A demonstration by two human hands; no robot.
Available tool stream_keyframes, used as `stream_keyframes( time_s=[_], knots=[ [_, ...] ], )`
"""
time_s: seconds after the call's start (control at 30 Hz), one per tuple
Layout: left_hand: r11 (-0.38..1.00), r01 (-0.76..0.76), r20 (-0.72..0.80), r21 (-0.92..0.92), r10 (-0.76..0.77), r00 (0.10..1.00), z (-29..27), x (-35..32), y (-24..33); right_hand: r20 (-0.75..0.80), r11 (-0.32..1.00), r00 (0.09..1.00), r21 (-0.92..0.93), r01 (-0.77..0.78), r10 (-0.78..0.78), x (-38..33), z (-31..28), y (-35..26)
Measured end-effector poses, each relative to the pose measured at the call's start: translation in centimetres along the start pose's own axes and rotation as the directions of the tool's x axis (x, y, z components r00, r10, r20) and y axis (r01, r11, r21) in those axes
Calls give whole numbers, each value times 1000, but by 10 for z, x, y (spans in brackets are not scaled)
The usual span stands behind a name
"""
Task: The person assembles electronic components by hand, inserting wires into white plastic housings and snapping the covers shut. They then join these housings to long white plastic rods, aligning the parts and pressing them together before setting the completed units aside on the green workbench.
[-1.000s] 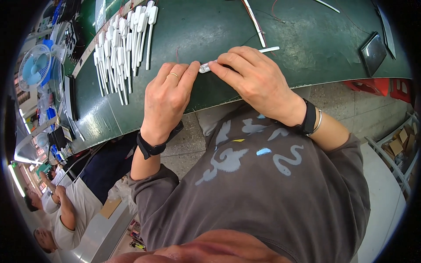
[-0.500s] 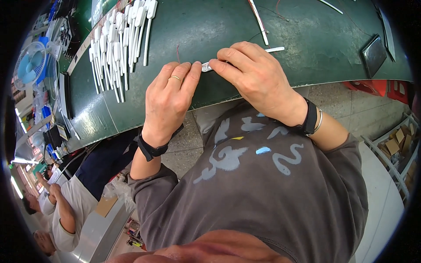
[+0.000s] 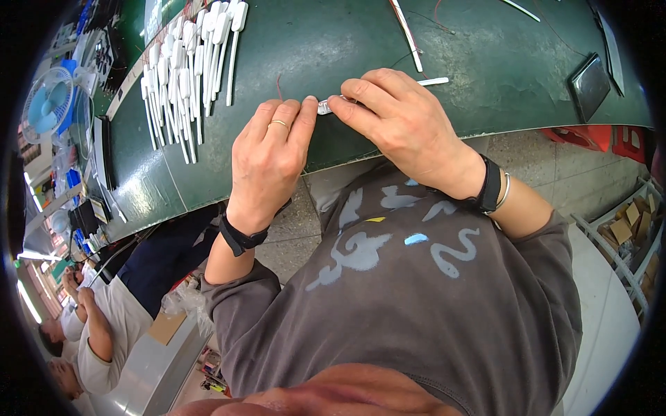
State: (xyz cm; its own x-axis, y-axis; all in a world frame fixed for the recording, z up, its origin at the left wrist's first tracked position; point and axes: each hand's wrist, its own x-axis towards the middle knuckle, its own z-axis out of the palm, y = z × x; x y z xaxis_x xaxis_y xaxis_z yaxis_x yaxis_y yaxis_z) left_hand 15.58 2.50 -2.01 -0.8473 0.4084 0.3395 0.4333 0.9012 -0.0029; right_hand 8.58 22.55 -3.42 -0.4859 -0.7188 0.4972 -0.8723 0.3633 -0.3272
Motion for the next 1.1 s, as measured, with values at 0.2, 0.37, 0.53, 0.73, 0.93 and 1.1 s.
stream_keyframes(
  time_s=[0.2,0.37,0.53,0.73,0.93,1.1],
  knots=[
    [999,-32,30,20,32,999,-5,-2,1,70,999,997,-44,-24,27,5,-5,-5],
    [1000,-10,21,24,10,1000,-4,-6,6,113,999,993,-34,-32,36,5,-7,-6],
    [993,97,-17,-62,-99,995,-2,-6,14,68,1000,997,-16,-21,22,3,-3,-4],
    [679,527,155,-511,-530,834,-12,8,13,55,1000,998,3,-17,17,-1,-2,-4],
    [479,638,358,-603,-552,753,-13,21,3,10,1000,1000,-13,-22,22,-1,-1,-8],
    [397,708,489,-584,-524,697,-15,29,0,-57,998,997,44,-40,42,-6,5,-5]
  ],
)
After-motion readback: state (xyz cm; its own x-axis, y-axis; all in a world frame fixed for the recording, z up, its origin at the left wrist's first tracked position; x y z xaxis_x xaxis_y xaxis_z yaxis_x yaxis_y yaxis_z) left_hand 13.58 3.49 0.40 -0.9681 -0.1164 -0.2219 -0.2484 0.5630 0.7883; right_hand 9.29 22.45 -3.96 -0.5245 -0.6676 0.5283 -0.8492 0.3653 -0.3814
